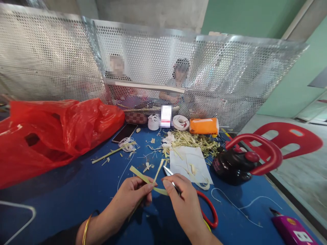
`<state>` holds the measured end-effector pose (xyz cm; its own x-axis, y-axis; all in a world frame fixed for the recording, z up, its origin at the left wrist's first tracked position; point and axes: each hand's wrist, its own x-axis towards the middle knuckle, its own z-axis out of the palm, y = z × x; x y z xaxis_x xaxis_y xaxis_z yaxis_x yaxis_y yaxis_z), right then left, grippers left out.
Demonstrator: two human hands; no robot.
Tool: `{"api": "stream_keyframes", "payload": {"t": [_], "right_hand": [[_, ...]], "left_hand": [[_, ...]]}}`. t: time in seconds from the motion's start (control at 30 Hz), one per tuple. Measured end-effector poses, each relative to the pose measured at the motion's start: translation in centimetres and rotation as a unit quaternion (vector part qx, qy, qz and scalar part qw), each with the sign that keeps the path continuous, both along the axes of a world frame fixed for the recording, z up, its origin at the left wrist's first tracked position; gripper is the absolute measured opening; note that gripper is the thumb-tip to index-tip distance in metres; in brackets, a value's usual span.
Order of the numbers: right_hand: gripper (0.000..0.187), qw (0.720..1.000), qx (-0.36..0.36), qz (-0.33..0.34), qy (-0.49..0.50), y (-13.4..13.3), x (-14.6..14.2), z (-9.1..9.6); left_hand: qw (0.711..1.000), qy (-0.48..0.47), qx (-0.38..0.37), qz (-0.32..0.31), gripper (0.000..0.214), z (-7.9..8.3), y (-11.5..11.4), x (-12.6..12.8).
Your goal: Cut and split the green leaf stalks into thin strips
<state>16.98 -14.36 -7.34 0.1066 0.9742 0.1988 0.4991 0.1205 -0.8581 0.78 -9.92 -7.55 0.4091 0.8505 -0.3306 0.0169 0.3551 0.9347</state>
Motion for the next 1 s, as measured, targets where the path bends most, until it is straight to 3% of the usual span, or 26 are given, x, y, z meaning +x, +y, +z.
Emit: {"api": "stream_keyframes", "payload": {"t": [0.17, 0.3, 0.47, 0.57, 0.67, 0.73, 0.87, 1.0], "right_hand": [[0.024, 0.988, -0.096, 0.014, 0.12, 0.1, -0.5, 0.1], [0.025, 0.991, -0.069, -0.014, 0.118, -0.1, -0.9, -0.2], [0.025, 0.998, -0.042, -0.021, 0.045, 0.0, -0.8, -0.7], [0.014, 0.993, 0.069, -0.061, -0.077, -0.1, -0.2, -0.7], [0.019, 0.943, 0.252, -0.096, -0.195, -0.8, 0.3, -0.3], [0.015, 0.923, 0.294, -0.061, -0.24, -1.2, 0.2, 0.1], [0.005, 0.962, 0.154, 0.046, -0.221, -1.4, -1.1, -0.1], [0.016, 0.989, 0.055, 0.057, -0.123, -1.1, -2.2, -1.0]], "left_hand": [[0.997, 0.026, 0.024, -0.065, 0.027, -0.7, -0.7, 0.1], [0.995, 0.03, 0.042, -0.085, 0.021, -1.2, -1.0, 0.2], [0.996, 0.033, 0.025, -0.082, 0.02, -0.4, -1.0, 0.1], [0.998, -0.009, -0.028, -0.049, 0.024, 0.3, -0.8, -0.1], [0.992, -0.103, -0.074, -0.007, 0.027, 0.9, -0.5, -0.2], [0.987, -0.138, -0.082, 0.025, 0.03, 1.1, -0.3, -0.2], [0.98, -0.164, -0.088, 0.068, 0.037, 1.2, -0.6, -0.1], [0.98, -0.165, -0.096, 0.061, 0.038, 1.1, -0.9, 0.1]]}}
